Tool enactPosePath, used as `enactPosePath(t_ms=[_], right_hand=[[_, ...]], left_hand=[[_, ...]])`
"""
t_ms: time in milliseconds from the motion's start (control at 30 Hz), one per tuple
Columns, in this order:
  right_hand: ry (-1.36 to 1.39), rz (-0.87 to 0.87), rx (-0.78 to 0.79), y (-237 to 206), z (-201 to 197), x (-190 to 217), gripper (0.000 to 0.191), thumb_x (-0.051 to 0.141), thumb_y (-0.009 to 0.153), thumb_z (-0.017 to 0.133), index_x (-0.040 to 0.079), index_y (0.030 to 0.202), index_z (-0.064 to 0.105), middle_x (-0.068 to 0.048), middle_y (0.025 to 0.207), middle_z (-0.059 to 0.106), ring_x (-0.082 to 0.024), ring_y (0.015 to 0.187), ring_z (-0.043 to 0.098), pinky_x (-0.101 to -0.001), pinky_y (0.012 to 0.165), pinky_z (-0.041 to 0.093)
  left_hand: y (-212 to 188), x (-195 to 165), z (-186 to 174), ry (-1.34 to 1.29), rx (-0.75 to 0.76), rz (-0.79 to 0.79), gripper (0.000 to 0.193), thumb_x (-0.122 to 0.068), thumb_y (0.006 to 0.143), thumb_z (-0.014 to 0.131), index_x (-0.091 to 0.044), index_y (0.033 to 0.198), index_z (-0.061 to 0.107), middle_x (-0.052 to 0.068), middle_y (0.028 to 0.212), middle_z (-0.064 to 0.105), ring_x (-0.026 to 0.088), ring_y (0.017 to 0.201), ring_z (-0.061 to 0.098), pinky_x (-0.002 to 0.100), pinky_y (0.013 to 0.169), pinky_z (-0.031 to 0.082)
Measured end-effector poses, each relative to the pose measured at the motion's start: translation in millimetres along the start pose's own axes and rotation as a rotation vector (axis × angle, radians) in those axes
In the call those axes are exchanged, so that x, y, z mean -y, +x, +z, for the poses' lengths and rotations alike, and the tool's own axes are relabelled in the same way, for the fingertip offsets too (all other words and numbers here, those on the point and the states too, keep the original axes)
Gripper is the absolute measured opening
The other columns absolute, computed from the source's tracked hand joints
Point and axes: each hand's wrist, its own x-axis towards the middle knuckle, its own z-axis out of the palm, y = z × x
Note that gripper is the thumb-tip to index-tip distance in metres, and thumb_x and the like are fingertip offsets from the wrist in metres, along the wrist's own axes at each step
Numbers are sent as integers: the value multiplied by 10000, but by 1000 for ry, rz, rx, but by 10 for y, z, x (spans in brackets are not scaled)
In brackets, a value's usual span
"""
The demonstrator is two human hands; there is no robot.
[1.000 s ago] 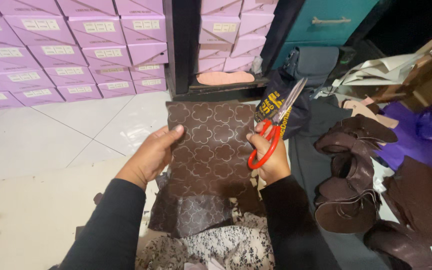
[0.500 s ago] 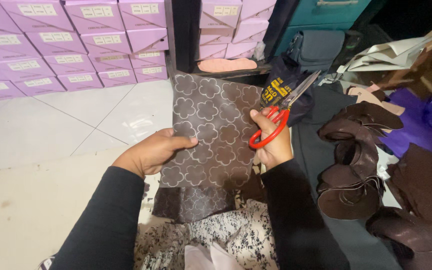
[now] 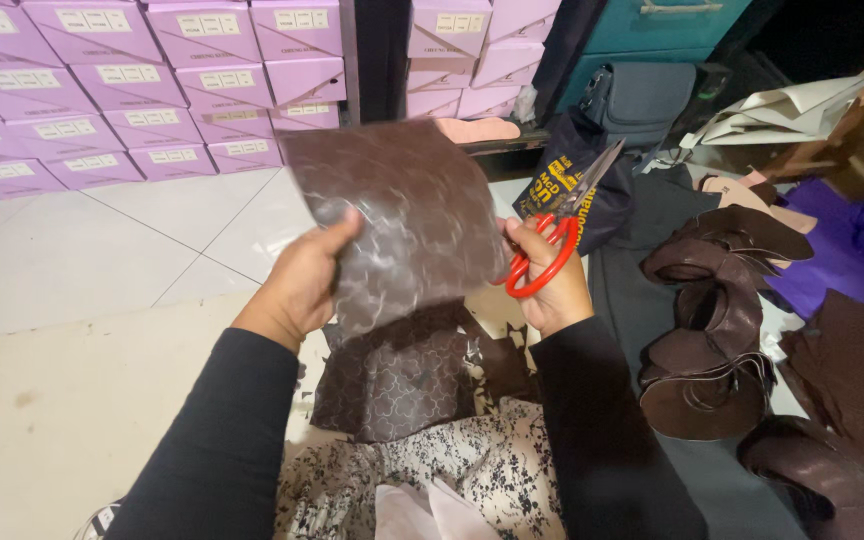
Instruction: The person uses red-handled scissors to cut cloud-shaped pieces from a brown patterned fabric sheet. They hold the fabric with the left hand and cut along the outlines, occasionally rotating the sheet to continue cutting.
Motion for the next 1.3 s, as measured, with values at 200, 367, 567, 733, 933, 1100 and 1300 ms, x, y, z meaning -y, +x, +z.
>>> enactPosePath(t_ms=[200, 367, 567, 733, 933, 1100, 1300], right_hand=[[-117, 162, -27, -283, 367, 144, 326, 332, 901, 654, 67, 1066, 557, -103, 1008, 700, -191, 877, 711, -363, 776, 591], [-131, 97, 143, -538, 645, -32, 352, 259, 934, 726, 26, 1113, 532, -77, 1008, 629, -154, 839, 641, -330, 700, 568], [-393, -38, 148, -553, 760, 21, 273, 81, 906, 726, 24, 1133, 584, -21, 891, 643, -92, 736, 617, -276, 608, 516], [-599, 35, 39, -585, 769, 220, 339, 69, 866, 736, 80, 1153, 556, -30, 745, 574, -128, 527, 539, -307, 481, 447], [-611, -285, 178, -635, 706, 244, 330, 78, 901, 742, 75, 1174, 557, 34, 902, 623, -45, 765, 583, -238, 641, 494], [-475, -36, 162, -700, 608, 130, 274, 222, 953, 724, 61, 987, 505, -20, 749, 542, -102, 625, 531, -268, 570, 442], [-494, 245, 280, -876, 699, -67, 302, 372, 941, 645, 93, 1018, 557, 17, 824, 547, -87, 717, 574, -262, 657, 515]], left_hand=[[237, 83, -98, -295, -125, 223, 175, -189, 986, 627, -26, 1048, 649, 93, 898, 704, 124, 597, 575, 218, 422, 396], [166, 182, 122, -304, -27, 254, 162, -53, 969, 648, 59, 1087, 645, 125, 953, 682, 139, 682, 619, 199, 485, 425], [-171, 46, 422, -368, 150, 279, 284, -89, 896, 648, -20, 1171, 624, 90, 1075, 710, 192, 955, 733, 347, 862, 616], [-327, -11, 449, 178, 43, 111, 444, -231, 890, 706, 12, 1257, 646, 104, 1188, 730, 187, 1031, 730, 341, 936, 556], [-223, 94, 428, 416, -139, 105, 558, -365, 922, 680, 77, 1262, 684, 166, 1230, 738, 215, 1045, 716, 344, 949, 536], [-79, 111, 451, -104, 4, 320, 455, -235, 966, 615, 30, 1332, 564, 118, 1303, 665, 224, 1153, 664, 406, 1024, 539], [-17, 75, 369, -323, -3, 426, 309, -85, 966, 614, 25, 1253, 583, 127, 1214, 665, 240, 1132, 651, 415, 1024, 522]])
